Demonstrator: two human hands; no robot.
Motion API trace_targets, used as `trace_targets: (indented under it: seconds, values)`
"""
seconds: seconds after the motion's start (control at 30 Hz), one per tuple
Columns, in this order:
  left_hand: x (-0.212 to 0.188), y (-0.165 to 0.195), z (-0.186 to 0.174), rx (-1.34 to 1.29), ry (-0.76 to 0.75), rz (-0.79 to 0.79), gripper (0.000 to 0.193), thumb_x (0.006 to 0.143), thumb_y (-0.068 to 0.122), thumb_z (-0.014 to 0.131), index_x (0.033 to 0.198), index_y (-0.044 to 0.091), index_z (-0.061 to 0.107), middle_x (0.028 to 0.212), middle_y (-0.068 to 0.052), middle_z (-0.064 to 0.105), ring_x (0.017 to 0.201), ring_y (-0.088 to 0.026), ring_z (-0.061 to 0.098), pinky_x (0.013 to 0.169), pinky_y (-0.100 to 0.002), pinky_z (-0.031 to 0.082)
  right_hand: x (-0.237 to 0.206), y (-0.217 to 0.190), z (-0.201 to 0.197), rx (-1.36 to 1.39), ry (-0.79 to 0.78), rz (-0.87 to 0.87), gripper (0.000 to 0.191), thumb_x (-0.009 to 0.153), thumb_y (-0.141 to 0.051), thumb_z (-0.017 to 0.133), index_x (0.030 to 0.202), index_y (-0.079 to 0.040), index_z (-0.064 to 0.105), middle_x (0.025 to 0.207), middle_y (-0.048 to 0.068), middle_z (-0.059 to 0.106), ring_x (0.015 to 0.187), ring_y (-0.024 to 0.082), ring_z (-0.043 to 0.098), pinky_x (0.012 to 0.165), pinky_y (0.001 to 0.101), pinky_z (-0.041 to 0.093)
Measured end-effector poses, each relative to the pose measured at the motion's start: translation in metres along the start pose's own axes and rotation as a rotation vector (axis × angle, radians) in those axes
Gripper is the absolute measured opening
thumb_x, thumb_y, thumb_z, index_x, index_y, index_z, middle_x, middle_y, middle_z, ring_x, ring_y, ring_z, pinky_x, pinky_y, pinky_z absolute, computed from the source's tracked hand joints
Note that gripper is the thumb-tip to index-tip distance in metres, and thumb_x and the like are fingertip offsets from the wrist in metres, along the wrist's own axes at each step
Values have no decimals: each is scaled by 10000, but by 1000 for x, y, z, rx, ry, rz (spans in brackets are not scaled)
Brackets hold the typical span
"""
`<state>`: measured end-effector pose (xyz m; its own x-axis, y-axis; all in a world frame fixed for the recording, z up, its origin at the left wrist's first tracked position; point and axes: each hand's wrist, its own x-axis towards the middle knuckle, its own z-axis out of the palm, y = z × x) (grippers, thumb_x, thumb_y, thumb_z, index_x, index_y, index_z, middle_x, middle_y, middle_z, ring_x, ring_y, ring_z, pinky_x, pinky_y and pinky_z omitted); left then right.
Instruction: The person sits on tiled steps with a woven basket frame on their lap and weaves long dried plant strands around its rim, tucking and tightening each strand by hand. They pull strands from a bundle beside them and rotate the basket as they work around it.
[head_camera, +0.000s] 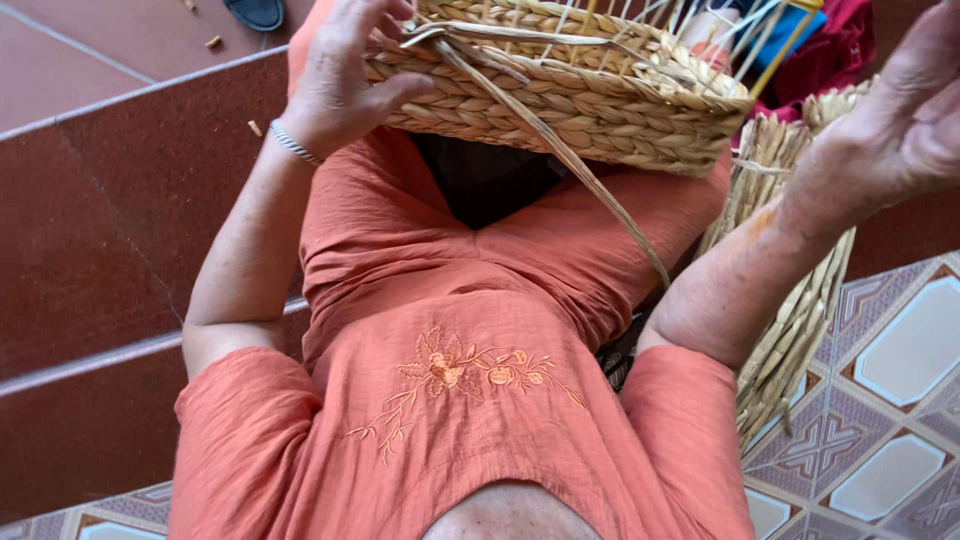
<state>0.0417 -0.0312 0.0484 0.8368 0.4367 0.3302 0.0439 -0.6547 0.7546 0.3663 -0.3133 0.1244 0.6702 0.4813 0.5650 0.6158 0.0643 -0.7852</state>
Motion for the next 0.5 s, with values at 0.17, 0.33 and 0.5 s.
trace_targets:
  seconds: [0.17, 0.33, 0.5]
  values:
    - [0, -25, 28, 33, 93, -34, 295, 1015, 13, 820, 1247, 49, 641, 1188, -99, 657, 1052, -218, 717, 894, -348, 623, 4, -18, 78, -90, -353, -156, 167, 1053, 111, 789, 1120, 8, 676, 988, 133, 657, 908, 164, 659, 737, 312, 573]
    - [7, -33, 40, 234, 184, 130, 232, 1008, 34, 774, 1193, 80, 642, 1162, -74, 640, 1083, -284, 664, 914, -401, 563, -22, -8, 154, 28, -619, 41, 255, 1012, 113, 726, 1222, -28, 694, 1025, 70, 695, 862, 130, 676, 722, 242, 603]
    - [14, -26, 48, 265, 223, 126, 180, 986, 69, 748, 1129, 84, 641, 1110, -76, 616, 1065, -293, 631, 898, -422, 527, -40, 4, 191, 17, -634, 37, 125, 1030, 7, 811, 1042, -49, 699, 1009, 59, 656, 887, 120, 673, 765, 261, 595]
